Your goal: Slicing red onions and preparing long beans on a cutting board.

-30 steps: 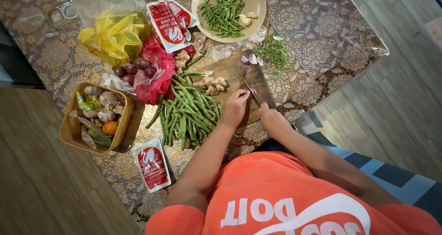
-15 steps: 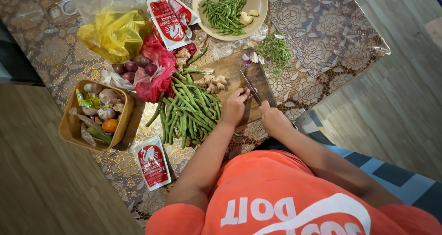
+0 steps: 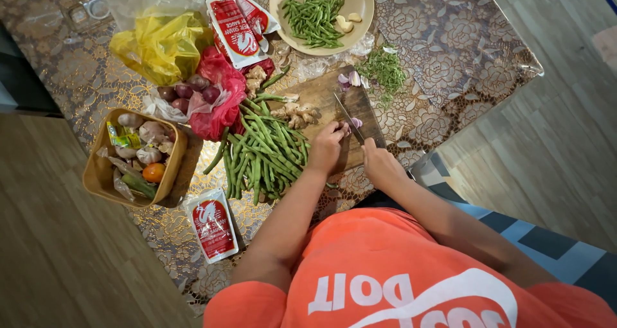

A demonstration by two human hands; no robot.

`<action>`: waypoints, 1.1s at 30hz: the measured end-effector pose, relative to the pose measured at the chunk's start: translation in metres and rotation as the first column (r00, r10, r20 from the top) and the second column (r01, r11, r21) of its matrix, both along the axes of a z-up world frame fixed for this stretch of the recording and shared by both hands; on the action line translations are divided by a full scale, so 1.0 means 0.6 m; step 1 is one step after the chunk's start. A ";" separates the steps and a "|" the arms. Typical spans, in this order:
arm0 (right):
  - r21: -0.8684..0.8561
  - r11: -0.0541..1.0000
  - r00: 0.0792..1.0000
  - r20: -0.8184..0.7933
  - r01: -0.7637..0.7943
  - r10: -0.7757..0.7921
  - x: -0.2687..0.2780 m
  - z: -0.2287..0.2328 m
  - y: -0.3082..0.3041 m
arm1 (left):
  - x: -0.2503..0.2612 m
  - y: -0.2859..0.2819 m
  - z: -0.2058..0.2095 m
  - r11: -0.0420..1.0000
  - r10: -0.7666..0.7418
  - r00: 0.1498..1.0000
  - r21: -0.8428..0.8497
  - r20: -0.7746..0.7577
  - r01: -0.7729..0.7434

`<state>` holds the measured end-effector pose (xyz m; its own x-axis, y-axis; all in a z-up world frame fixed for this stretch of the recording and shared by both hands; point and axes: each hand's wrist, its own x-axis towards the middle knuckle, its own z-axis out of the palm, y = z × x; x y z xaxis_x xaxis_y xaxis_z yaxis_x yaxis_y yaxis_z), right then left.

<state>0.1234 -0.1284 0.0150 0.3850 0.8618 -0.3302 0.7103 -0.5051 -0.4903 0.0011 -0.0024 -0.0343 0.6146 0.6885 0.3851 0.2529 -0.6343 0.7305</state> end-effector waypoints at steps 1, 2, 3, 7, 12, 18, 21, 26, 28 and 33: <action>0.001 1.000 1.000 0.000 0.001 -0.001 0.002 -0.005 0.000 | 0.001 0.001 0.000 1.000 -0.001 1.000 0.001 0.000 0.001; 0.024 1.000 1.000 0.015 -0.014 0.014 0.004 -0.010 0.001 | 0.001 0.002 0.000 1.000 0.001 1.000 0.001 -0.004 -0.001; 0.045 0.999 0.999 0.029 -0.031 0.029 0.004 -0.015 0.000 | -0.001 0.001 -0.001 1.000 0.003 1.000 -0.001 -0.010 -0.003; 0.008 0.999 0.999 0.026 -0.040 0.040 0.005 -0.034 0.012 | -0.001 0.000 -0.011 1.000 -0.009 0.999 0.029 -0.050 0.010; -0.027 1.000 0.999 0.029 -0.013 0.014 0.001 -0.014 0.016 | -0.005 0.003 0.010 1.000 -0.017 1.000 0.011 -0.004 0.017; 0.000 1.000 1.000 -0.017 0.005 -0.005 -0.004 0.001 0.007 | -0.005 0.002 -0.006 1.000 -0.018 1.000 -0.001 0.011 0.018; 0.039 0.999 1.000 0.018 -0.015 0.014 -0.003 -0.002 0.004 | -0.006 0.002 -0.006 0.999 -0.032 0.999 -0.033 0.029 0.033; -0.015 1.000 1.000 0.005 -0.019 0.019 -0.011 0.009 0.013 | -0.010 0.001 -0.006 1.000 -0.022 0.999 -0.006 0.023 0.022; -0.056 0.998 1.000 -0.011 -0.005 0.004 -0.013 0.004 0.023 | -0.012 0.003 -0.009 1.000 -0.029 0.999 0.012 0.026 0.029; -0.013 0.998 0.997 0.053 -0.060 0.061 -0.005 -0.042 0.023 | -0.014 0.004 -0.002 0.999 -0.029 0.999 -0.022 -0.027 0.029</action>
<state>0.1201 -0.1145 -0.0101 0.3498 0.8804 -0.3203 0.7647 -0.4658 -0.4452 -0.0074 0.0001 -0.0353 0.6445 0.6782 0.3530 0.2547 -0.6257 0.7373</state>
